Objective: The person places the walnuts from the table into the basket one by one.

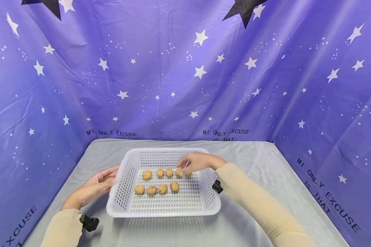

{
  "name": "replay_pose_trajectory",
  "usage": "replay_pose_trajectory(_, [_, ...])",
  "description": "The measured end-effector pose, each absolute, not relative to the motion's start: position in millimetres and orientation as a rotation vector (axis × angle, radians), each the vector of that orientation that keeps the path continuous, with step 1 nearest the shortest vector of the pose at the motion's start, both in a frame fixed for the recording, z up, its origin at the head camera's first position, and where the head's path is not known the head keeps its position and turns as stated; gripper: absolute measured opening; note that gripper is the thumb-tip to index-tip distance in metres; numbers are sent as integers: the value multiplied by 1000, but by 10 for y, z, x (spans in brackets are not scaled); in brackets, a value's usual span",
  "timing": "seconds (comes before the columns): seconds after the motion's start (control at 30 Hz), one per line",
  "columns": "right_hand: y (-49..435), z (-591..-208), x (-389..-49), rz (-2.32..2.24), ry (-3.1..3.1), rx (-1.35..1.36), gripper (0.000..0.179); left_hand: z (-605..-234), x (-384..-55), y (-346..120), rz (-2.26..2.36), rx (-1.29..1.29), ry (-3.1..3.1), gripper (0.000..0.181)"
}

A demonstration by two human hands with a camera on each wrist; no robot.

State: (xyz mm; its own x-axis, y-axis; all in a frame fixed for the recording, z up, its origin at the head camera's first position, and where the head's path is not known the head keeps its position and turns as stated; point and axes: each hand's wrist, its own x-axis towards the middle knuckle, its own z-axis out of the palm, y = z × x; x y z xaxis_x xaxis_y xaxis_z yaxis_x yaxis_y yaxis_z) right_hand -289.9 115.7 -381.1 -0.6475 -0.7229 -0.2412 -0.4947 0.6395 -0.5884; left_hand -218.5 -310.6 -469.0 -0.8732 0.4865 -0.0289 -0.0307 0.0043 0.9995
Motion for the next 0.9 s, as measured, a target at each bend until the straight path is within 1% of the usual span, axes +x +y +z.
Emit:
replay_pose_trajectory(0.2, [1427, -3774, -2892, -749, 2419, -942, 48, -4686, -2178, -3106, 1929, 462, 1928, 64])
replay_pose_trajectory(0.5, [1905, -3730, -2758, -864, 2498, -956, 40, -4697, -2177, -3119, 1917, 460, 1949, 63])
replay_pose_trajectory(0.73, [2312, -3802, -2684, -961, 2562, -906, 42, -4689, -2171, -3104, 1933, 459, 1936, 63])
replay_pose_trajectory(0.9, [2557, -3872, -2641, -1018, 2569, -829, 40, -4693, -2179, -3095, 1931, 444, 1945, 63])
